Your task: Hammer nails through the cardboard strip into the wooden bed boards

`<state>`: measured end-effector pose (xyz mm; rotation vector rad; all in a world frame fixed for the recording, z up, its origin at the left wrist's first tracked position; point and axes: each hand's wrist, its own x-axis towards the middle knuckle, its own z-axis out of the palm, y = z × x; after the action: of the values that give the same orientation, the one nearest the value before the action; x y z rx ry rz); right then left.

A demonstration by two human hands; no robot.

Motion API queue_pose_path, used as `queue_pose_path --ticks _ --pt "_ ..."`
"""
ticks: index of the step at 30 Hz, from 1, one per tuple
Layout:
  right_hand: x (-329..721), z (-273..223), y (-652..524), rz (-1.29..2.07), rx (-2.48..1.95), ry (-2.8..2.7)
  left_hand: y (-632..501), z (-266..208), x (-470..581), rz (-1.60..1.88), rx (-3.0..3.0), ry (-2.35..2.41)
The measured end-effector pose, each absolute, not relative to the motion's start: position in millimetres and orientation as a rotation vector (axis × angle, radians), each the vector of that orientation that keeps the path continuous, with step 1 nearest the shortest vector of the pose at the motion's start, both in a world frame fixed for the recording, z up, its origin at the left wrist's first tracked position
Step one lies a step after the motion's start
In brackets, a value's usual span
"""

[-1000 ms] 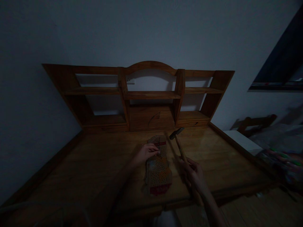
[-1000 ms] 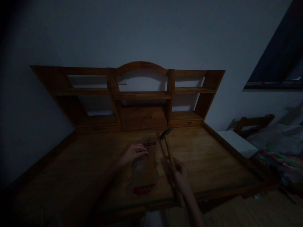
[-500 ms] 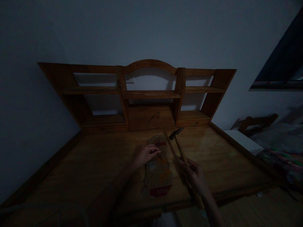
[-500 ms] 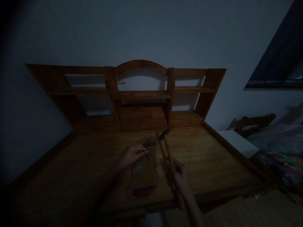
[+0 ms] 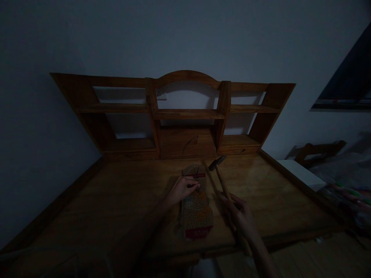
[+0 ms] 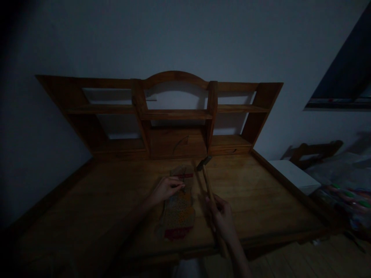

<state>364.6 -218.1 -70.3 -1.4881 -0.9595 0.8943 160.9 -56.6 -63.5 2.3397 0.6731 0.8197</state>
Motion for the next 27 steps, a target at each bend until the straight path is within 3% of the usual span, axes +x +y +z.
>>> queue_pose_path --ticks 18,27 --pt "361.7 -66.8 -217.9 0.908 -1.5 -0.966 -49.4 -56.0 148.1 0.841 2.295 0.685" --pt "361.8 -69.7 -218.6 0.962 -1.413 -0.892 -17.9 -62.4 128.1 1.267 1.956 1.24"
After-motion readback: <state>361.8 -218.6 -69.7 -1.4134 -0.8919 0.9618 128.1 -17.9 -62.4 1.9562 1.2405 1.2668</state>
